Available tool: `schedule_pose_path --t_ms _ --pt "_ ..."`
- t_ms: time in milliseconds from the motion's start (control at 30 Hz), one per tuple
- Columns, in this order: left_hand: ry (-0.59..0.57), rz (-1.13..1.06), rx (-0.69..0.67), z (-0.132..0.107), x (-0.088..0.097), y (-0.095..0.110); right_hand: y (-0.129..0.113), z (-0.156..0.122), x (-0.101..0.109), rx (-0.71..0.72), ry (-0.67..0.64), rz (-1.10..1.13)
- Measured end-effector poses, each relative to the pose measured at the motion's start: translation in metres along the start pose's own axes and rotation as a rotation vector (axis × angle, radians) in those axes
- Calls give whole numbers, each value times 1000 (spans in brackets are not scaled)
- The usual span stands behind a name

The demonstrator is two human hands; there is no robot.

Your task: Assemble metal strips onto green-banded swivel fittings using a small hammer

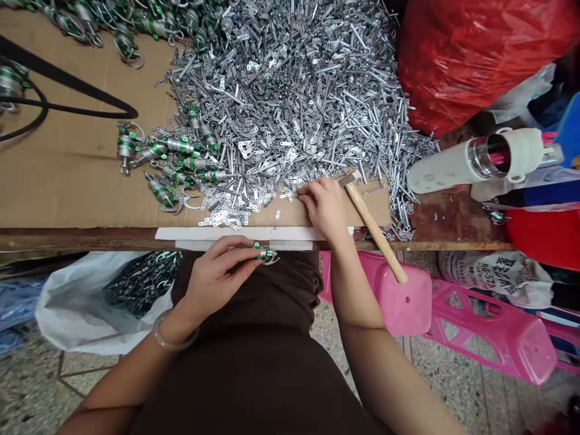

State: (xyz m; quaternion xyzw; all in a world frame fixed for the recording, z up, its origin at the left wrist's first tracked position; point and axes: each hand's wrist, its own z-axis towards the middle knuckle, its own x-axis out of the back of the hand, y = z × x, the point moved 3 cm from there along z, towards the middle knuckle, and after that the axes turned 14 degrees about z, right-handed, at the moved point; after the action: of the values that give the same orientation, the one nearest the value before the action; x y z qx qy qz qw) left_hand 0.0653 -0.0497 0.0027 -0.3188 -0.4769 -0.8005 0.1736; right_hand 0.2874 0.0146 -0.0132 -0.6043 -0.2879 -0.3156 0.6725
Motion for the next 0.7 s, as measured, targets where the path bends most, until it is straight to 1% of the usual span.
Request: schedule_pose_path --t_ms 67,133,167,200,267,333,400,467,567,600,633,667,700 --pt "-17 10 -26 -1 0 1 -4 -1 3 9 21 38" --pt "-20 11 -47 -2 0 3 -13 -10 8 27 78 165" --pt "-17 9 -53 -2 0 3 -19 -18 10 38 84 244" --pt "-9 6 -56 -2 1 4 -27 -27 11 55 61 320" --pt "16 0 -67 -2 1 5 -44 -46 12 104 -48 417" --pt "47 11 -87 -2 2 7 -60 -64 10 179 -146 425" --pt "57 46 -107 -1 2 9 -72 -77 10 276 -173 388" --pt "33 65 -133 1 3 11 -79 -84 11 393 -171 353" --pt "-37 12 -174 3 3 14 -80 -88 13 533 -194 353" --pt "-55 -16 -174 4 3 15 -79 -88 13 551 -213 376" --pt "-66 -45 -160 4 3 15 -77 -87 14 536 -220 417" --pt "-70 -73 -131 4 3 15 -73 -86 14 481 -212 467" --pt "-68 -99 -85 4 2 15 -69 -85 13 398 -190 518"
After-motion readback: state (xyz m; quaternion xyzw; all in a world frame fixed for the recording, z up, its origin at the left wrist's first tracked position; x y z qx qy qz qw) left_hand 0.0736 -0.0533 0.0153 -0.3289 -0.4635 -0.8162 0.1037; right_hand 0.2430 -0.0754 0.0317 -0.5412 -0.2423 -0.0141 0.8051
